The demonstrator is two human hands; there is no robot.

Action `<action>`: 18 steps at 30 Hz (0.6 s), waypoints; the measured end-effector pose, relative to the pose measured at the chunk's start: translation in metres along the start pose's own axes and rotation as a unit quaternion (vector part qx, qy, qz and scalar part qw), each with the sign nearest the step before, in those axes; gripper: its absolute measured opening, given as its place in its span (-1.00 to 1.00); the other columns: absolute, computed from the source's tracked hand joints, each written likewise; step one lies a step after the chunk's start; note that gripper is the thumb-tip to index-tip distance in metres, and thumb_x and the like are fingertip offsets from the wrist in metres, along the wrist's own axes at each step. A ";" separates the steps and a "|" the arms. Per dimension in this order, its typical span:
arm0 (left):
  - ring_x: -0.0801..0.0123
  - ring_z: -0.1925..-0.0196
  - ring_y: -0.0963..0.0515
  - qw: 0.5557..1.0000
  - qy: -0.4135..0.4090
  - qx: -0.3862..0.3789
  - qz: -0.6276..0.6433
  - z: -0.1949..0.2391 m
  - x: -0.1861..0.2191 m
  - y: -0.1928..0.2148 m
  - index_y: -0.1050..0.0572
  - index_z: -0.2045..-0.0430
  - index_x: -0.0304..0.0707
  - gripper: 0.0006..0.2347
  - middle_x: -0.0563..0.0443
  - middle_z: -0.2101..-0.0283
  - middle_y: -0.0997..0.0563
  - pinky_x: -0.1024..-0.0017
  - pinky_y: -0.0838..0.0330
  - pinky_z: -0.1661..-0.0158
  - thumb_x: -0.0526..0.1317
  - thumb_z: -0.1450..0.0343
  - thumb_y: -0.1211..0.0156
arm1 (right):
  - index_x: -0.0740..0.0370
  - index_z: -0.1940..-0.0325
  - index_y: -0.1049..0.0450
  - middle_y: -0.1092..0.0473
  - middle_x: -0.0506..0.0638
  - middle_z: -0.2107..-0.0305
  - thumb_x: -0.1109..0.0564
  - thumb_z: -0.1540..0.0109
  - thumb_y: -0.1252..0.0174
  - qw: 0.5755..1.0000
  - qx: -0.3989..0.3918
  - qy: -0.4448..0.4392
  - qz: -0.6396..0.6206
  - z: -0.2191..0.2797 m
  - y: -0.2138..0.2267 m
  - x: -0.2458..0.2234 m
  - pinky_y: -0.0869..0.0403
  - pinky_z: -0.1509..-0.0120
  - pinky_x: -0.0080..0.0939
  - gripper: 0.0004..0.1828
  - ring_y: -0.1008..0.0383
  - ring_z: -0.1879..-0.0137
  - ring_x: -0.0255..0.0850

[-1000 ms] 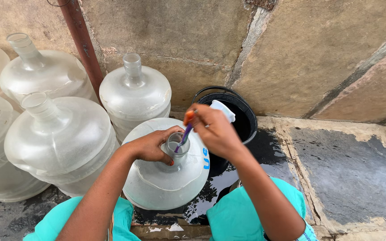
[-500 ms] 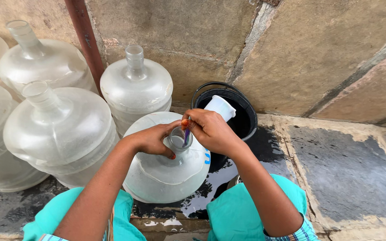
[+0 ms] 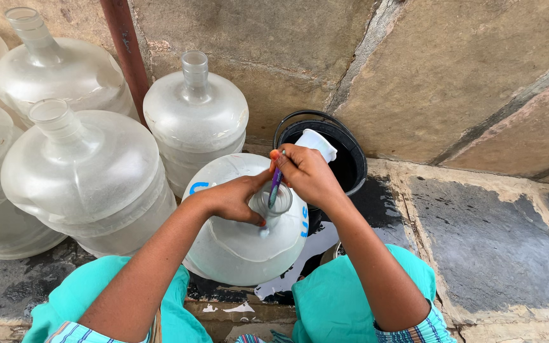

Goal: The person cleans the interior and rim of a large water bottle by hand and with a brush, using small stones and water as an abrasive.

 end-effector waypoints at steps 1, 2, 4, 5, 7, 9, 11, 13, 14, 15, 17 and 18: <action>-0.04 -0.23 -0.49 0.998 -0.040 0.035 0.015 0.001 0.003 0.001 0.11 -0.45 -0.33 0.05 -0.37 -0.20 -0.47 0.21 -0.33 -0.21 -0.19 -0.09 -0.54 | 0.35 0.27 -0.52 -0.51 0.02 0.50 0.06 -0.41 -0.03 0.999 0.017 -0.020 -0.031 -0.003 -0.001 0.010 -0.45 0.38 -0.23 -0.68 -0.44 0.47 -0.31; -0.05 -0.19 -0.50 0.992 -0.032 0.118 0.033 0.000 0.004 0.001 0.00 -0.33 -0.33 -0.01 -0.37 -0.14 -0.48 0.19 -0.36 -0.16 -0.17 -0.04 -0.59 | 0.35 0.28 -0.52 -0.50 0.03 0.53 0.02 -0.41 -0.03 0.997 0.040 -0.043 -0.057 -0.004 -0.001 0.020 -0.46 0.39 -0.26 -0.65 -0.45 0.49 -0.32; -0.07 -0.11 -0.52 0.957 -0.015 0.283 0.065 -0.001 0.011 -0.010 -0.21 -0.09 -0.34 -0.13 -0.37 -0.01 -0.50 0.17 -0.43 -0.06 -0.12 0.05 -0.69 | 0.34 0.30 -0.54 -0.47 0.05 0.61 -0.04 -0.42 -0.03 0.986 0.086 -0.087 -0.109 -0.005 0.001 0.036 -0.47 0.42 -0.32 -0.59 -0.46 0.53 -0.34; -0.06 -0.07 -0.54 0.941 0.007 0.333 0.050 0.001 0.012 -0.016 -0.23 -0.04 -0.32 -0.19 -0.34 0.03 -0.53 0.16 -0.44 -0.04 -0.10 0.01 -0.68 | 0.34 0.30 -0.54 -0.48 0.02 0.59 -0.05 -0.41 -0.03 0.984 0.096 -0.074 -0.133 -0.005 0.001 0.040 -0.49 0.41 -0.33 -0.58 -0.49 0.51 -0.35; -0.05 0.01 -0.59 0.901 0.052 0.430 0.022 0.007 0.010 -0.021 -0.26 0.07 -0.27 -0.30 -0.28 0.12 -0.57 0.15 -0.46 0.01 -0.06 -0.07 -0.66 | 0.32 0.29 -0.53 -0.48 -0.03 0.56 -0.08 -0.40 -0.03 0.976 0.114 -0.049 -0.179 -0.002 0.002 0.046 -0.54 0.39 -0.36 -0.58 -0.54 0.47 -0.38; 0.01 0.03 -0.64 0.904 0.051 0.423 0.032 0.006 0.004 -0.018 -0.27 0.05 -0.24 -0.38 -0.23 0.12 -0.61 0.21 -0.51 0.01 -0.10 -0.13 -0.57 | 0.34 0.27 -0.54 -0.49 -0.02 0.55 -0.07 -0.40 -0.04 0.972 0.113 -0.043 -0.203 0.000 -0.003 0.050 -0.54 0.37 -0.35 -0.59 -0.53 0.45 -0.37; 0.03 0.05 -0.67 0.917 0.042 0.396 0.034 0.007 0.002 -0.013 -0.29 0.04 -0.23 -0.42 -0.21 0.13 -0.64 0.23 -0.53 0.02 -0.12 -0.16 -0.52 | 0.34 0.24 -0.53 -0.49 -0.02 0.52 -0.06 -0.41 -0.03 0.967 0.101 -0.041 -0.231 0.001 -0.005 0.054 -0.55 0.34 -0.35 -0.60 -0.54 0.44 -0.36; 0.00 0.08 -0.68 0.937 0.026 0.348 0.028 0.008 0.004 -0.005 -0.32 0.05 -0.23 -0.44 -0.21 0.13 -0.66 0.22 -0.52 0.04 -0.12 -0.14 -0.51 | 0.33 0.20 -0.51 -0.50 -0.03 0.49 -0.05 -0.41 -0.01 0.960 0.077 -0.046 -0.265 -0.001 -0.007 0.058 -0.56 0.31 -0.34 -0.62 -0.55 0.42 -0.34; -0.03 0.05 -0.65 0.957 0.012 0.290 0.007 0.005 0.008 -0.005 -0.32 0.05 -0.25 -0.42 -0.23 0.12 -0.65 0.20 -0.50 0.02 -0.12 -0.13 -0.52 | 0.34 0.19 -0.51 -0.49 -0.02 0.49 -0.04 -0.41 -0.01 0.961 0.065 -0.041 -0.267 -0.002 -0.006 0.060 -0.56 0.30 -0.34 -0.63 -0.55 0.41 -0.34; -0.07 0.02 -0.63 0.973 -0.001 0.229 -0.014 0.003 0.010 -0.004 -0.33 0.05 -0.27 -0.41 -0.26 0.11 -0.63 0.18 -0.47 0.00 -0.12 -0.12 -0.53 | 0.35 0.18 -0.51 -0.49 -0.02 0.48 -0.03 -0.42 0.00 0.960 0.053 -0.037 -0.271 -0.002 -0.005 0.061 -0.55 0.30 -0.34 -0.63 -0.55 0.41 -0.34; -0.10 -0.04 -0.59 0.988 -0.027 0.147 -0.033 0.002 0.014 0.000 -0.31 -0.02 -0.29 -0.34 -0.30 0.07 -0.61 0.16 -0.43 -0.04 -0.11 -0.10 -0.55 | 0.34 0.17 -0.50 -0.48 -0.03 0.47 -0.02 -0.42 0.01 0.962 0.027 -0.034 -0.269 -0.003 -0.003 0.059 -0.56 0.29 -0.34 -0.64 -0.55 0.39 -0.35; -0.11 -0.07 -0.57 0.991 -0.039 0.127 -0.031 0.004 0.015 0.003 -0.28 -0.09 -0.30 -0.28 -0.31 0.04 -0.59 0.17 -0.42 -0.07 -0.10 -0.08 -0.56 | 0.32 0.18 -0.50 -0.48 -0.04 0.47 -0.02 -0.42 0.02 0.964 0.012 -0.035 -0.263 -0.001 -0.002 0.057 -0.57 0.28 -0.34 -0.64 -0.55 0.39 -0.36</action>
Point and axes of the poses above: each hand's wrist, its own z-axis away from the middle knuckle, its own y-axis out of the back of the hand, x = y × z, the point moved 5 cm from there along -z, towards the middle knuckle
